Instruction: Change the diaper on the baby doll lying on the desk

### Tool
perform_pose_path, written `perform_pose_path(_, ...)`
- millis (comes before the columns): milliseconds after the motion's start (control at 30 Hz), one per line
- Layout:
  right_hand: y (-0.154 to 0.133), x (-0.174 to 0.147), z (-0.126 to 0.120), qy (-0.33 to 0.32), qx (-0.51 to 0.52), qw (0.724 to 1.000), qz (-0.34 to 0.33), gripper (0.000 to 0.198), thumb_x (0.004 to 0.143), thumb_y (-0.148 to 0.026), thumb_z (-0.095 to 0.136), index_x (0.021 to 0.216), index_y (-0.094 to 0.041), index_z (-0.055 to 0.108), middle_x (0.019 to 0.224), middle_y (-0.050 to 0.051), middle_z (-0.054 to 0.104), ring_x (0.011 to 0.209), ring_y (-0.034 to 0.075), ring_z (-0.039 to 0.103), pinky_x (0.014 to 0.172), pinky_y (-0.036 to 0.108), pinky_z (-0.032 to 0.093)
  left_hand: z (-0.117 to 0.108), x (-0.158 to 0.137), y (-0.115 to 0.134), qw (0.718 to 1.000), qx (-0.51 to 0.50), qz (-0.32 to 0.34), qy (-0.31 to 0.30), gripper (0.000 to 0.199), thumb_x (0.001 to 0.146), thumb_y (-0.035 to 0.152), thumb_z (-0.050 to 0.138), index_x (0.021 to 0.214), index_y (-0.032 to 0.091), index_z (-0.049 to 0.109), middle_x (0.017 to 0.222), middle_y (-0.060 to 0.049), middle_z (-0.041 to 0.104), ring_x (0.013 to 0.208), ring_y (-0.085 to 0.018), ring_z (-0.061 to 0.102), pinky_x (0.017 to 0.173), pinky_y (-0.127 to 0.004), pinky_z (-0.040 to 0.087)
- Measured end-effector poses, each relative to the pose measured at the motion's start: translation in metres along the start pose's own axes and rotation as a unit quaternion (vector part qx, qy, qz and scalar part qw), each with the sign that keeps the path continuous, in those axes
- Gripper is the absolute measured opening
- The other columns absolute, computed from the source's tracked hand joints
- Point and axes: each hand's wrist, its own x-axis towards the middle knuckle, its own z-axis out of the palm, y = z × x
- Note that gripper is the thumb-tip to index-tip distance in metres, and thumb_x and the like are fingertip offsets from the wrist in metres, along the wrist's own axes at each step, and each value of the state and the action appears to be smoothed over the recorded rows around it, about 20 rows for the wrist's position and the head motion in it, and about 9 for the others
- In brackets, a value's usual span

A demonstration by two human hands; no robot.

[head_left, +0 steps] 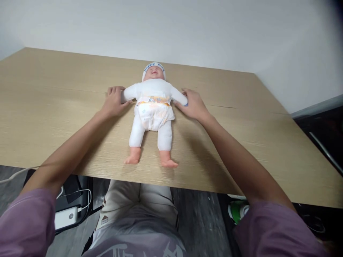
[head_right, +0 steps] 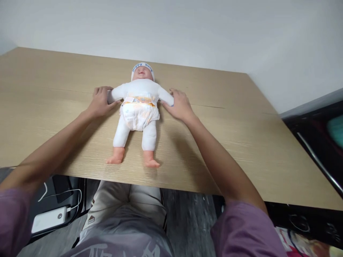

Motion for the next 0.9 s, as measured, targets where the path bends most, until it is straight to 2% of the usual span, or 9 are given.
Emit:
perform_pose_path(100, -0.006, 0.009, 0.021, -0.036, -0.006, 0.998, 0.042, 0.076, 0.106, -0.08, 0.059, 0.14, -0.014, 0.071, 0.139, 0.027, 0.078, 0.13, 0.046, 0.07, 0.118, 0.065, 0.056, 0.009, 0.022, 0.007, 0.999, 0.021, -0.036, -0.034, 0.063, 0.099, 0.064, 0.072, 0.139, 0.015, 0.062, 0.147, -0.024, 0.069, 0.136, -0.043, 0.057, 0.126, -0.061, 0.038)
perform_pose_path(200, -0.022, 0.01, 0.033, -0.006, 0.013, 0.996, 0.09, 0.062, 0.11, -0.073, 0.053, 0.127, -0.016, 0.072, 0.13, 0.026, 0.079, 0.126, 0.046, 0.072, 0.116, 0.066, 0.057, 0.011, 0.029, 0.026, 0.996, 0.019, -0.075, -0.035, 0.056, 0.098, 0.066, 0.07, 0.125, 0.017, 0.066, 0.126, -0.02, 0.076, 0.117, -0.039, 0.065, 0.114, -0.055, 0.048)
perform_pose_path(300, -0.038, 0.001, 0.026, 0.037, 0.064, 0.992, 0.105, 0.057, 0.111, -0.072, 0.052, 0.125, -0.02, 0.072, 0.125, 0.021, 0.081, 0.121, 0.043, 0.074, 0.111, 0.064, 0.06, -0.002, 0.013, 0.051, 0.992, -0.016, -0.114, -0.045, 0.053, 0.093, 0.065, 0.074, 0.119, 0.021, 0.063, 0.112, -0.015, 0.077, 0.104, -0.035, 0.066, 0.097, -0.047, 0.053)
perform_pose_path(367, -0.047, -0.014, 0.008, 0.042, 0.098, 0.99, 0.089, 0.057, 0.111, -0.072, 0.052, 0.127, -0.022, 0.073, 0.125, 0.017, 0.082, 0.118, 0.04, 0.075, 0.109, 0.061, 0.061, -0.02, -0.015, 0.069, 0.99, -0.041, -0.126, -0.054, 0.055, 0.091, 0.066, 0.076, 0.121, 0.022, 0.061, 0.113, -0.013, 0.077, 0.103, -0.034, 0.067, 0.092, -0.044, 0.053)
perform_pose_path(500, -0.071, -0.067, -0.057, -0.004, 0.144, 0.99, 0.01, 0.052, 0.113, -0.067, 0.057, 0.137, -0.025, 0.074, 0.128, 0.012, 0.083, 0.116, 0.035, 0.076, 0.105, 0.052, 0.062, -0.065, -0.125, 0.106, 0.989, -0.088, -0.097, -0.065, 0.053, 0.091, 0.064, 0.073, 0.122, 0.023, 0.058, 0.11, -0.009, 0.076, 0.095, -0.031, 0.071, 0.081, -0.039, 0.052)
perform_pose_path(600, -0.099, -0.126, -0.116, -0.082, 0.155, 0.981, -0.08, 0.045, 0.113, -0.059, 0.066, 0.141, -0.027, 0.076, 0.124, 0.011, 0.082, 0.11, 0.033, 0.077, 0.098, 0.046, 0.062, -0.084, -0.243, 0.129, 0.981, -0.118, -0.067, -0.138, 0.05, 0.084, 0.053, 0.08, 0.119, 0.025, 0.058, 0.101, -0.006, 0.077, 0.084, -0.029, 0.072, 0.071, -0.036, 0.052)
perform_pose_path(700, -0.137, -0.193, -0.158, -0.204, 0.166, 0.958, -0.116, 0.042, 0.112, -0.044, 0.073, 0.152, -0.032, 0.072, 0.126, 0.009, 0.08, 0.112, 0.03, 0.077, 0.097, 0.042, 0.063, -0.087, -0.358, 0.14, 0.969, -0.144, -0.029, -0.198, 0.045, 0.075, 0.033, 0.081, 0.116, 0.027, 0.063, 0.103, -0.007, 0.081, 0.088, -0.031, 0.078, 0.072, -0.037, 0.059)
perform_pose_path(800, -0.174, -0.255, -0.169, -0.287, 0.155, 0.94, -0.101, 0.047, 0.112, -0.03, 0.07, 0.158, -0.037, 0.069, 0.137, 0.008, 0.078, 0.124, 0.03, 0.077, 0.103, 0.041, 0.063, -0.088, -0.441, 0.14, 0.948, -0.146, -0.016, -0.283, 0.053, 0.075, 0.022, 0.078, 0.127, 0.028, 0.068, 0.122, -0.009, 0.085, 0.11, -0.036, 0.082, 0.092, -0.043, 0.065)
perform_pose_path(900, -0.198, -0.298, -0.15, -0.308, 0.148, 0.937, -0.074, 0.044, 0.113, -0.03, 0.069, 0.157, -0.034, 0.069, 0.138, 0.01, 0.077, 0.127, 0.032, 0.075, 0.108, 0.046, 0.062, -0.094, -0.48, 0.138, 0.935, -0.113, -0.077, -0.328, 0.039, 0.079, 0.024, 0.074, 0.118, 0.026, 0.068, 0.112, -0.009, 0.083, 0.102, -0.033, 0.082, 0.087, -0.041, 0.062)
